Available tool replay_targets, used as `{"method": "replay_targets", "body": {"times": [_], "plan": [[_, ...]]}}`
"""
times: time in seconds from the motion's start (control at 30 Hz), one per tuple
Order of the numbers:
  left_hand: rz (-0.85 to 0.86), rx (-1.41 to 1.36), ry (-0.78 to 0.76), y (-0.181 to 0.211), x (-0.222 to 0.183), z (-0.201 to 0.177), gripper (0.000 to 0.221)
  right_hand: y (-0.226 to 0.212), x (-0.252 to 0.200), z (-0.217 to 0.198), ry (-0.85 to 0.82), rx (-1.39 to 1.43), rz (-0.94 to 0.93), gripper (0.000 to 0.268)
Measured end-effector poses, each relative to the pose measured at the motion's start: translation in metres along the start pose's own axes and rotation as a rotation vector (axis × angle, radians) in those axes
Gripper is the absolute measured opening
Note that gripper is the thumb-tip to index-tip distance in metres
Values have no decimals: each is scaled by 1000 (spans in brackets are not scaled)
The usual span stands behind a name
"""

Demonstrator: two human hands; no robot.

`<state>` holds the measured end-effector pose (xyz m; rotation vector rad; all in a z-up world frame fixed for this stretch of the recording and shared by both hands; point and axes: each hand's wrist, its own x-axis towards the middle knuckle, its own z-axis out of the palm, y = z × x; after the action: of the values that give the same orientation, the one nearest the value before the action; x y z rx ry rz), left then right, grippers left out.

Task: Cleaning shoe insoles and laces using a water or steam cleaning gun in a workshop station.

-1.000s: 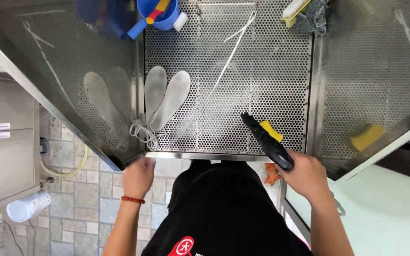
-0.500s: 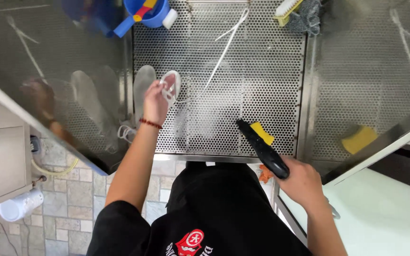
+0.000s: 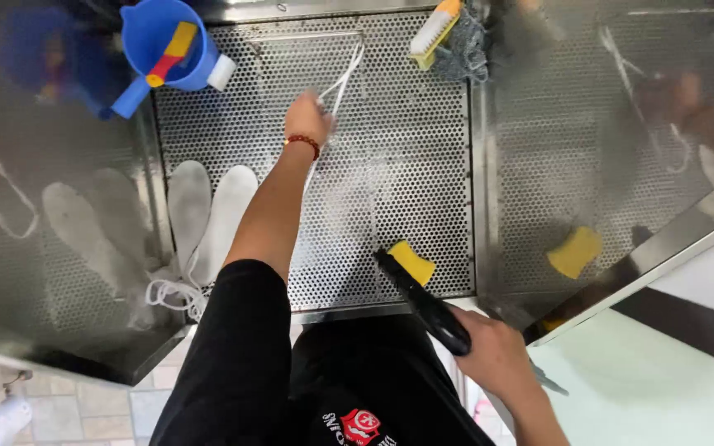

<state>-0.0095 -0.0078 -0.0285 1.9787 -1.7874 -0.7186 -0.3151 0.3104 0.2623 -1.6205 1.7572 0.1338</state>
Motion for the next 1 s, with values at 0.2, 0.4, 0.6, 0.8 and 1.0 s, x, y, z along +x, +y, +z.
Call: {"method": "replay_targets", "body": {"times": [0.2,0.4,0.6,0.8,1.0], "plan": [[-97,5,-186,18,-22,-23,36,7,10,0,-13,24,42,49],[31,257,-133,-2,-38,7,31,-16,14,-13,49,70,-46,40],[157,-162,-96,3,-144,-28,11,-28,13,-13,10,-19,57,42],[-85,-730,-10,-46,-270,-68,15,-13,6,7,138,-40,-9,49],[-262,-1455,160,-95,-329,-107,11,-28,-5,17,102,-25,43,42]]}}
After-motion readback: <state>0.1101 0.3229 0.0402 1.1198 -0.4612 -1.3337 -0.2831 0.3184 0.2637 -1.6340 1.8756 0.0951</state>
